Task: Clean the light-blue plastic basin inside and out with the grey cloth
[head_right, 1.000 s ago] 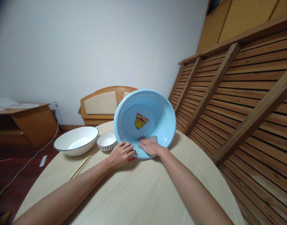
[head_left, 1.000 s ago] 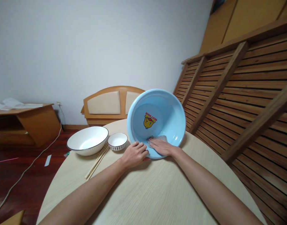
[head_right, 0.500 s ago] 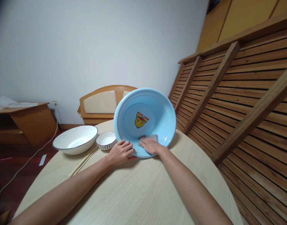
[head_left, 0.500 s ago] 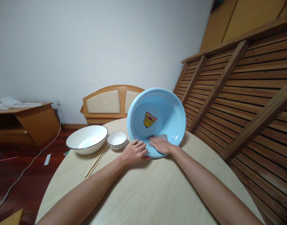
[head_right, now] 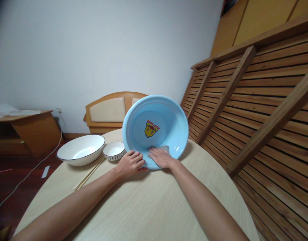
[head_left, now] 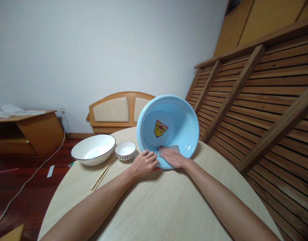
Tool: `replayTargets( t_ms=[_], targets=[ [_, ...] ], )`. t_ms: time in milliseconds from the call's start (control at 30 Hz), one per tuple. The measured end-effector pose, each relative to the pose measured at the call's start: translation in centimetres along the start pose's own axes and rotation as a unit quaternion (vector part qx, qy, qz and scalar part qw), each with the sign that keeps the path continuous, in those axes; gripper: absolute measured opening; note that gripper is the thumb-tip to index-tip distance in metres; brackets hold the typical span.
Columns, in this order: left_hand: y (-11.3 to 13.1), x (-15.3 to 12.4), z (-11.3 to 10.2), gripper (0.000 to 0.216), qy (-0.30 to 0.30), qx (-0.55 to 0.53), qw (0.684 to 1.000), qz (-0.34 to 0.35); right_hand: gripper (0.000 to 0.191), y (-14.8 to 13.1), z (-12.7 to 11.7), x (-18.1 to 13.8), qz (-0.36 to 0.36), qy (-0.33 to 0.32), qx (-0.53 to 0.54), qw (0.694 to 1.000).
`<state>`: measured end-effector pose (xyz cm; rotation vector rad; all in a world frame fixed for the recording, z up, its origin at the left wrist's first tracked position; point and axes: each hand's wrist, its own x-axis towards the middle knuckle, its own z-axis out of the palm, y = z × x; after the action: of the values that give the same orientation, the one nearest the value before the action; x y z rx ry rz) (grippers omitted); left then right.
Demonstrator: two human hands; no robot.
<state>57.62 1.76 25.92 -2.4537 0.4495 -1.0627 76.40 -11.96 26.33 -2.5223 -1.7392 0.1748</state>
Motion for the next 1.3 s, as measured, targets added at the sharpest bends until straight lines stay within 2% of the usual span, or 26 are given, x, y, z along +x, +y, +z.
replayTargets(
  t_ms=[200, 367, 467, 600, 733, 933, 1033, 1100, 1200, 1300],
  targets=[
    [0.4, 0.6, -0.1, 0.035, -0.004, 0.000, 1.000, 0.004, 0.070, 1.5, -0.1, 0.3, 0.058, 0.030, -0.043, 0.997],
    [0.5, 0.7, -0.1, 0.036, -0.005, -0.002, 1.000, 0.006, 0.068, 1.0, 0.5, 0.9, 0.036, 0.018, -0.051, 0.998],
    [0.5, 0.6, -0.1, 0.036, -0.018, -0.006, 1.000, 0.001, 0.068, 1.4, 0.1, 0.6, 0.031, 0.010, -0.059, 0.998],
    [0.3, 0.7, 0.0, 0.035, -0.008, -0.010, 1.000, 0.001, 0.069, 2.4, -0.9, 0.5, 0.077, 0.022, -0.079, 0.994],
    [0.2, 0.9, -0.3, 0.033, -0.012, -0.004, 1.000, 0.002, 0.067, 2.3, -0.6, 0.7, 0.101, 0.023, -0.077, 0.992],
    [2.0, 2.0, -1.1, 0.019, -0.046, 0.001, 0.998, -0.037, 0.061, 1.1, 0.8, 1.1, 0.069, 0.014, -0.048, 0.996],
    [2.6, 2.4, -0.7, 0.029, -0.055, -0.002, 0.998, -0.040, 0.055, 0.5, 1.2, 1.0, 0.016, 0.017, -0.036, 0.999],
    [2.6, 2.4, -0.3, 0.027, -0.059, -0.005, 0.998, -0.036, 0.054, 0.5, 1.3, 0.9, -0.011, 0.017, -0.031, 0.999],
    [2.3, 2.1, 0.0, 0.024, -0.069, -0.015, 0.997, -0.026, 0.056, 1.2, 0.9, 0.8, -0.006, 0.016, -0.032, 0.999],
    [2.1, 2.0, -0.2, 0.025, -0.078, -0.021, 0.996, -0.033, 0.059, 2.3, 0.4, 0.6, 0.034, 0.022, -0.041, 0.998]
  ],
)
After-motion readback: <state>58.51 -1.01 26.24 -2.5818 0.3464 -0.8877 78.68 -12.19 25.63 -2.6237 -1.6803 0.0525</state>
